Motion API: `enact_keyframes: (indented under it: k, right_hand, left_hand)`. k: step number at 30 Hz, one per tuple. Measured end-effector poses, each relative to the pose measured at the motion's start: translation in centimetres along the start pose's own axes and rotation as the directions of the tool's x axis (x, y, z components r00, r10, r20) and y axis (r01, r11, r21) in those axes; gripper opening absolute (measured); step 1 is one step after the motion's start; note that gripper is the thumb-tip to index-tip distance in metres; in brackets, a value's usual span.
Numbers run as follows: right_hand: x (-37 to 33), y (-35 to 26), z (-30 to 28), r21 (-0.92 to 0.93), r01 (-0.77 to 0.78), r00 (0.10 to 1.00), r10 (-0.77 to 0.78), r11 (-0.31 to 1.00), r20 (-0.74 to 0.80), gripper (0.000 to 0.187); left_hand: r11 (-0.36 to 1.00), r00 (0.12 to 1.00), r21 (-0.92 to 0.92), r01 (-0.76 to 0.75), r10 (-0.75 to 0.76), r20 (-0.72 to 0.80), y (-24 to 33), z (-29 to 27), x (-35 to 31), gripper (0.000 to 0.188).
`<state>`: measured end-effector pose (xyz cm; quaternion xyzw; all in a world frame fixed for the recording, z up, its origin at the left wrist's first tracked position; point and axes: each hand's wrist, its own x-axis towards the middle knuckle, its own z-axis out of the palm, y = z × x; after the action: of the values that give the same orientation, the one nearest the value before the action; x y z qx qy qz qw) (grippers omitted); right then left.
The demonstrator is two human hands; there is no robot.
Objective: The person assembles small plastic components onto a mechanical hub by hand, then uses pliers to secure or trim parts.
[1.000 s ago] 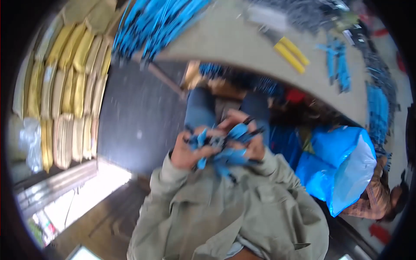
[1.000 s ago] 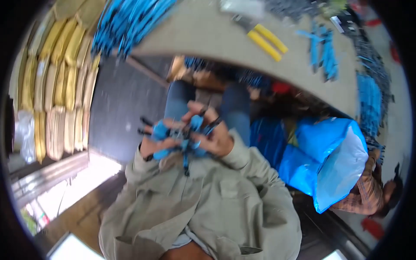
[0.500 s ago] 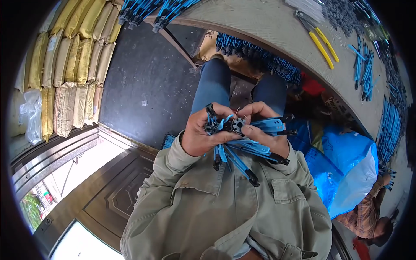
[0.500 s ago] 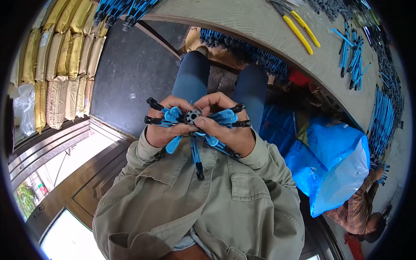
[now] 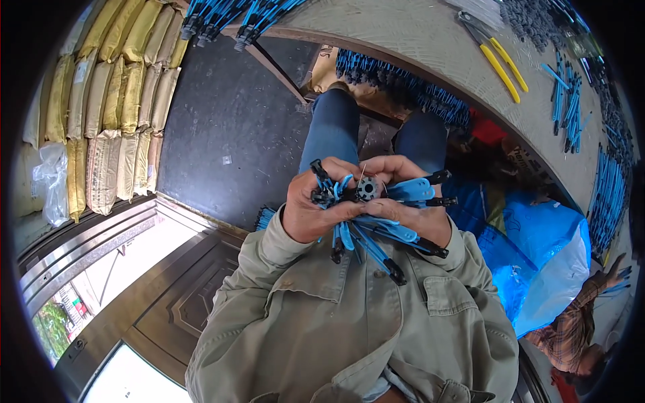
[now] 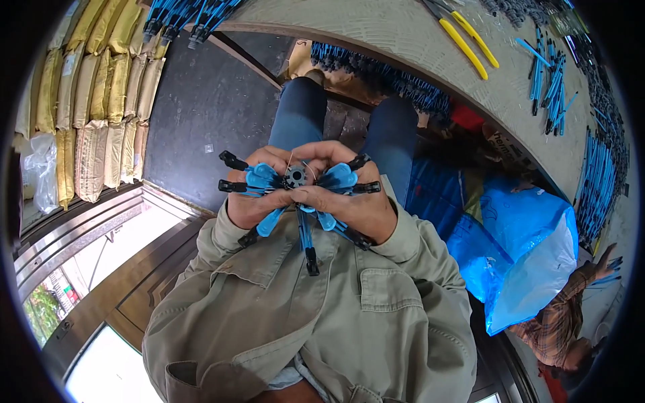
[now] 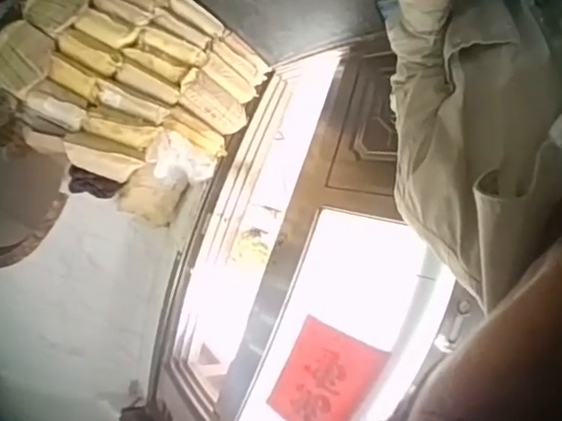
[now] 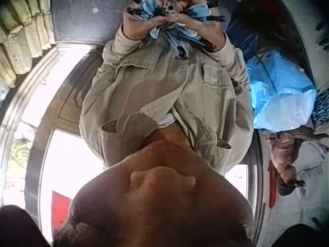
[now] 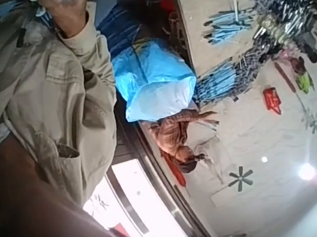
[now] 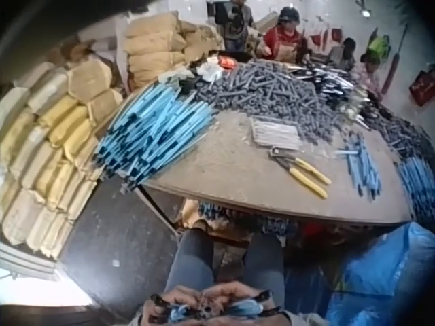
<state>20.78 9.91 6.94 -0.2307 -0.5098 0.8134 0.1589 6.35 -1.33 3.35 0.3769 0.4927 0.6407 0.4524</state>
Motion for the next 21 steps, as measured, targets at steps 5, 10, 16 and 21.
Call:
enact_keyframes:
  k: [5, 10, 16, 21]
  right_hand:
    - [-0.2, -0.1, 0.2, 0.063, -0.120, 0.992, 0.122, 0.991, -0.037, 0.027]
    - [0.0, -0.5, 0.6, 0.048, -0.097, 0.994, 0.099, 0.994, -0.048, 0.021]
    - [0.5, 0.1, 0.2, -0.055, 0.046, 0.999, -0.045, 0.997, 0.018, 0.017]
    - [0.7, 0.1, 0.0, -0.091, 0.053, 0.996, -0.046, 0.994, 0.071, 0.017]
  left_hand:
    - [0.991, 0.997, 0.111, -0.077, 0.075, 0.015, 0.0, -0.5, -0.1, 0.031]
    - [0.968, 0.977, 0.201, -0.147, 0.112, 0.179, 0.8, -1.7, 1.1, 0.029]
    - [0.984, 0.959, 0.155, -0.085, 0.038, 0.280, 1.1, -2.4, 1.3, 0.026]
    - [0.997, 0.970, 0.059, 0.049, -0.062, 0.236, 0.9, -2.3, 0.9, 0.023]
